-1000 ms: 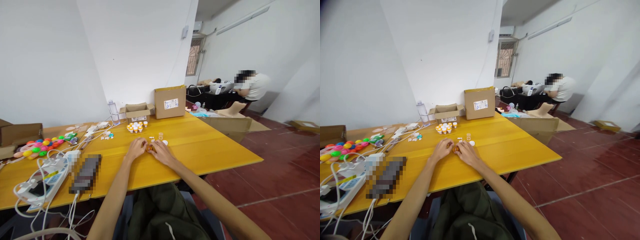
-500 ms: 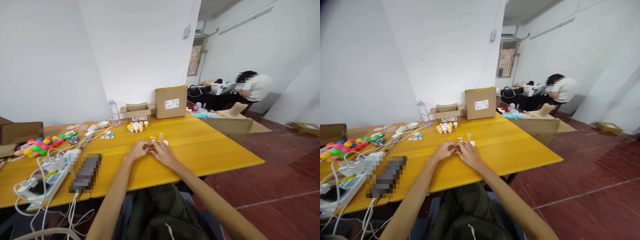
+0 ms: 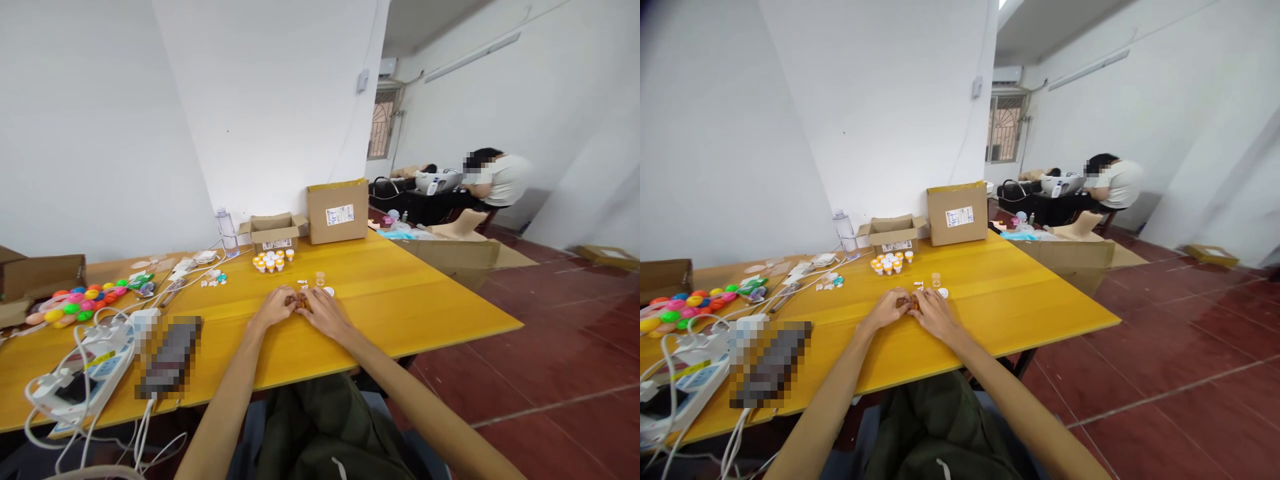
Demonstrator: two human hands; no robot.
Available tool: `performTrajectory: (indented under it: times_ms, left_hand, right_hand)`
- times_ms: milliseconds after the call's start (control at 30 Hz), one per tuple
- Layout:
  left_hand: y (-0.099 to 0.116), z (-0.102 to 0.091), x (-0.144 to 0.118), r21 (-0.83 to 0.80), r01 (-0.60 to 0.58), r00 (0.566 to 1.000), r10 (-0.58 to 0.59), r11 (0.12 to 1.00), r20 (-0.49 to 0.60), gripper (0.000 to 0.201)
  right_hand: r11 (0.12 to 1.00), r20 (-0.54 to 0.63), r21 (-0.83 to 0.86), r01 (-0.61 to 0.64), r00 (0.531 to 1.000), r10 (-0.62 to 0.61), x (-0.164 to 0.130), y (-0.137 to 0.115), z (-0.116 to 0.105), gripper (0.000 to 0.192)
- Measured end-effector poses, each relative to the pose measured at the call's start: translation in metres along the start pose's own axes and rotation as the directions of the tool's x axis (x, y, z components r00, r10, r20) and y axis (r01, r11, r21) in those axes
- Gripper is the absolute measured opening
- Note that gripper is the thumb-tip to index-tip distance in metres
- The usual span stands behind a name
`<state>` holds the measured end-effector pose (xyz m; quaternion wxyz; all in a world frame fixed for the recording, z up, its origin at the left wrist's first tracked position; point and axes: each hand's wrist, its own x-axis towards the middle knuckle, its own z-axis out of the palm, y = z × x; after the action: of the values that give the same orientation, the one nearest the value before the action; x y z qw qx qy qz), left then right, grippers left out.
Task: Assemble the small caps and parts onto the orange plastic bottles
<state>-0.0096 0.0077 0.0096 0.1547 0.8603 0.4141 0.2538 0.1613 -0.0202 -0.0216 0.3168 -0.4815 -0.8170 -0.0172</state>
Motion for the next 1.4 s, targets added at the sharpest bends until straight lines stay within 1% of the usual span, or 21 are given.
performTrajectory:
  times_ms: [100, 167, 300, 333, 400, 467, 600, 900, 1033, 1133, 1233, 1300, 1400]
  left_hand:
    - [0.001, -0.001, 0.0, 0.003, -0.009, 1.0, 0.009, 1.0, 0.009, 0.015]
    - [0.001, -0.001, 0.0, 0.0, -0.01, 1.0, 0.01, 1.0, 0.011, 0.015]
    - [0.0, -0.001, 0.0, -0.017, 0.004, 1.0, -0.004, 1.0, 0.001, 0.013]
    - [0.0, 0.0, 0.0, -0.023, 0.006, 1.0, -0.006, 1.0, 0.0, 0.013]
    - [-0.001, 0.001, 0.0, -0.035, 0.009, 1.0, -0.009, 0.999, 0.003, 0.013]
    - [-0.001, 0.001, 0.0, -0.043, 0.019, 1.0, -0.019, 0.999, 0.004, 0.013]
    - [0.0, 0.001, 0.0, -0.023, 0.035, 0.999, -0.035, 0.999, -0.004, 0.013]
    - [0.0, 0.0, 0.0, -0.022, 0.019, 1.0, -0.019, 1.0, -0.006, 0.014]
    - [0.001, -0.002, 0.0, -0.024, 0.012, 1.0, -0.012, 1.0, 0.003, 0.011]
    - [0.002, -0.004, -0.001, -0.006, -0.01, 1.0, 0.01, 1.0, -0.01, 0.008]
    - [0.002, -0.005, -0.004, 0.041, -0.014, 1.0, 0.014, 0.999, -0.019, 0.016]
    - [0.002, -0.005, -0.006, 0.065, 0.008, 1.0, -0.009, 0.998, 0.003, 0.022]
    - [0.001, -0.005, -0.006, 0.076, 0.036, 0.998, -0.039, 0.996, 0.039, 0.02]
  right_hand:
    - [1.0, 0.017, -0.014, -0.017, 1.0, 0.017, 0.0, -0.001, 0.0, 0.017]
    - [1.0, 0.01, -0.017, -0.017, 1.0, 0.018, -0.001, -0.001, -0.001, 0.021]
    - [1.0, -0.074, -0.02, -0.013, 0.997, 0.011, -0.007, 0.006, -0.006, 0.032]
    - [1.0, -0.102, -0.021, -0.017, 0.995, 0.014, -0.009, 0.01, -0.008, 0.03]
    - [0.999, -0.154, -0.025, -0.029, 0.988, 0.025, -0.014, 0.017, -0.013, 0.02]
    - [0.999, -0.182, -0.035, -0.029, 0.983, 0.022, -0.017, 0.025, -0.017, 0.015]
    - [0.999, -0.15, -0.046, -0.003, 0.989, -0.004, -0.019, 0.033, -0.019, 0.015]
    - [0.997, -0.058, -0.071, 0.043, 0.997, -0.047, -0.015, 0.035, -0.012, 0.016]
    - [0.996, -0.048, -0.069, 0.055, 0.997, -0.058, -0.014, 0.036, -0.012, 0.017]
    - [0.995, -0.046, -0.073, 0.063, 0.997, -0.066, -0.013, 0.035, -0.013, 0.017]
    - [0.995, -0.047, -0.066, 0.069, 0.996, -0.072, -0.013, 0.035, -0.013, 0.018]
    - [0.996, -0.049, -0.058, 0.069, 0.996, -0.072, -0.013, 0.035, -0.013, 0.018]
    - [0.996, -0.052, -0.048, 0.074, 0.996, -0.077, -0.013, 0.036, -0.012, 0.017]
